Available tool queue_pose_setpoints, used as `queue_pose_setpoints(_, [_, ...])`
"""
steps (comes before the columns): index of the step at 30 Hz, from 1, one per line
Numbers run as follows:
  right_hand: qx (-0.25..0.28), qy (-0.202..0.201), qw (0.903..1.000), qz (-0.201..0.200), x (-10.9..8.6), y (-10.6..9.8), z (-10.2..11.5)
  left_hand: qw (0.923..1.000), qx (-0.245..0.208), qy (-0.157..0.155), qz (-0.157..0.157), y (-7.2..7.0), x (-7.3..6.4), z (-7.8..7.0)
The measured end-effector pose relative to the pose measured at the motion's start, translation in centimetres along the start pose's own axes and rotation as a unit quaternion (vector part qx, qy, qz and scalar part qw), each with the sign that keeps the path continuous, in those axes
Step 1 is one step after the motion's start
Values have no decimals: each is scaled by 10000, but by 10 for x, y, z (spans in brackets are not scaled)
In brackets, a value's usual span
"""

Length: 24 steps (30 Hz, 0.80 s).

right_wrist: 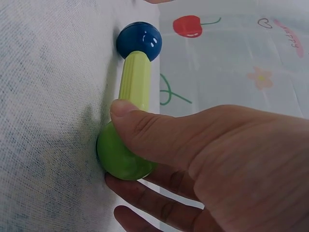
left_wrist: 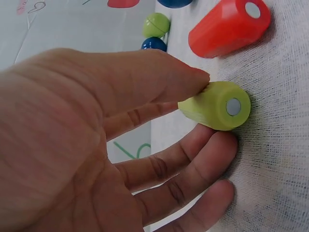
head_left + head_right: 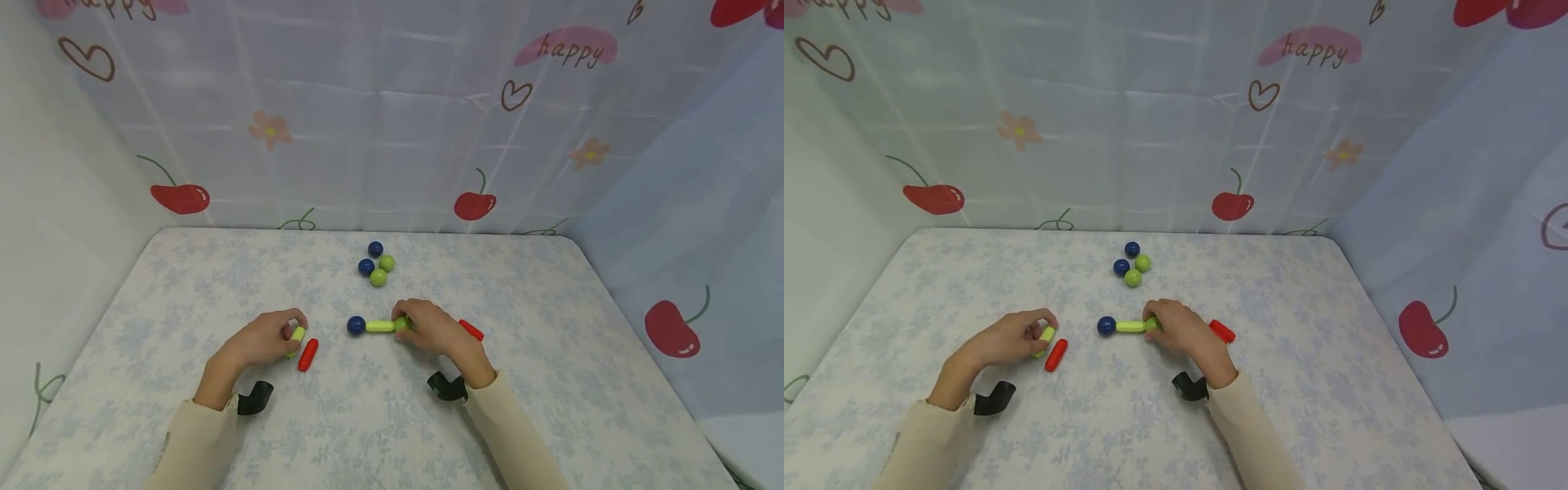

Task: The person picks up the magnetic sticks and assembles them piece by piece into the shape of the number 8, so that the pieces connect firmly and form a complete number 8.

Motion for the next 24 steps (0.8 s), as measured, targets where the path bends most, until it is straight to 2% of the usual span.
queue_pose_setpoints(13, [31,-5,10000,13,-1,3,-1,9981,200,107,-579,-6,5,0])
queue_pose_setpoints(19, [35,-60,10000,-13,-1,2,0,9967,-98,240,-772,-8,7,-4])
queue_pose_setpoints(24, [9,-81,10000,-15,-2,1,0,9940,-432,491,-874,-5,9,-13])
Point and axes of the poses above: each hand's wrist, its own x-axis towards the middle knuckle, its own y-axis out of the palm, z = x × y, the point moved 7 cm from there along x, towards the middle knuckle, and after that the axes turned 3 degrees about -y, right-handed, at the moved point
